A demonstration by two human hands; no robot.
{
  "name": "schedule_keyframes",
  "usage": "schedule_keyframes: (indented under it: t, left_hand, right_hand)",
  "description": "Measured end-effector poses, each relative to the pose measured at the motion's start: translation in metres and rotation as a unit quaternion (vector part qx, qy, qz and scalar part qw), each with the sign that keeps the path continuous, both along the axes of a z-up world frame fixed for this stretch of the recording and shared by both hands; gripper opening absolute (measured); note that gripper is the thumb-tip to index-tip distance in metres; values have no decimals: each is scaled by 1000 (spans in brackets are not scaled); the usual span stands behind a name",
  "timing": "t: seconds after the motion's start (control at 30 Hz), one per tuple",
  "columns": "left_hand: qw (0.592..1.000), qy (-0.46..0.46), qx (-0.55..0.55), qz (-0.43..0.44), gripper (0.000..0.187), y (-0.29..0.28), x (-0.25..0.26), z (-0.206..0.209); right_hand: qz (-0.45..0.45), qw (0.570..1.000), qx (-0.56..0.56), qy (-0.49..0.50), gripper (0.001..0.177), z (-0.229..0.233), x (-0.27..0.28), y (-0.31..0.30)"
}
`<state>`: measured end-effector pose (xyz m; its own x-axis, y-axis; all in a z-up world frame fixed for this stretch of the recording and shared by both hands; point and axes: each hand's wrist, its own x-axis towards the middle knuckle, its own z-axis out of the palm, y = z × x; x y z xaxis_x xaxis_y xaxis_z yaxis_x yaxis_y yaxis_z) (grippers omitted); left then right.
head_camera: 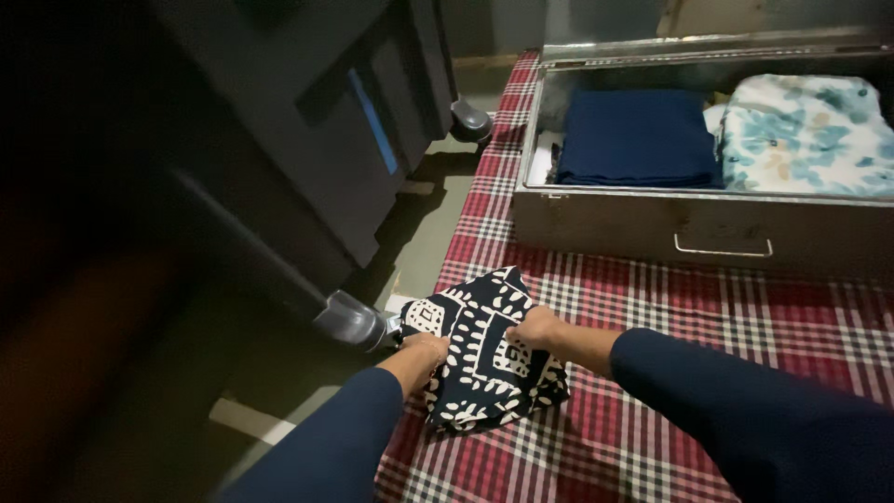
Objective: The person folds several garments on a plaid mat and places them into a metal storage box. They fold a blue shirt, a patterned top, and a black long-sleeved shirt, arranging each neatly inside the box.
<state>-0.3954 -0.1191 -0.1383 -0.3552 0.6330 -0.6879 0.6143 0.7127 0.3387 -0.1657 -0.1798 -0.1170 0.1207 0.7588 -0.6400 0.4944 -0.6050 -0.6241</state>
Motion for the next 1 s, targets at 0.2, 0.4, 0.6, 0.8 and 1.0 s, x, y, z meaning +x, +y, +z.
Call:
schedule_keyframes:
  t: [0.2, 0.4, 0.6, 0.8, 1.0]
  left_hand:
    - [975, -94, -66, -188, 60, -7, -15, 3]
    - [986, -106, -58, -119, 58, -19, -22, 29]
    - [987, -103, -38, -117, 54, -19, -17, 40]
    - [983, -151, -9, -106, 55, -15, -19, 25]
    - [994, -75, -12, -73, 73, -3, -14, 7]
  right_hand:
    - [113, 984, -51, -127, 51, 14, 0, 1]
    - [58, 997, -36, -39, 54, 20, -1, -7]
    - [22, 999, -32, 27, 53, 20, -5, -4]
    - [26, 999, -28, 6, 60, 14, -6, -6]
    - [28, 999, -24, -17, 65, 6, -3, -3]
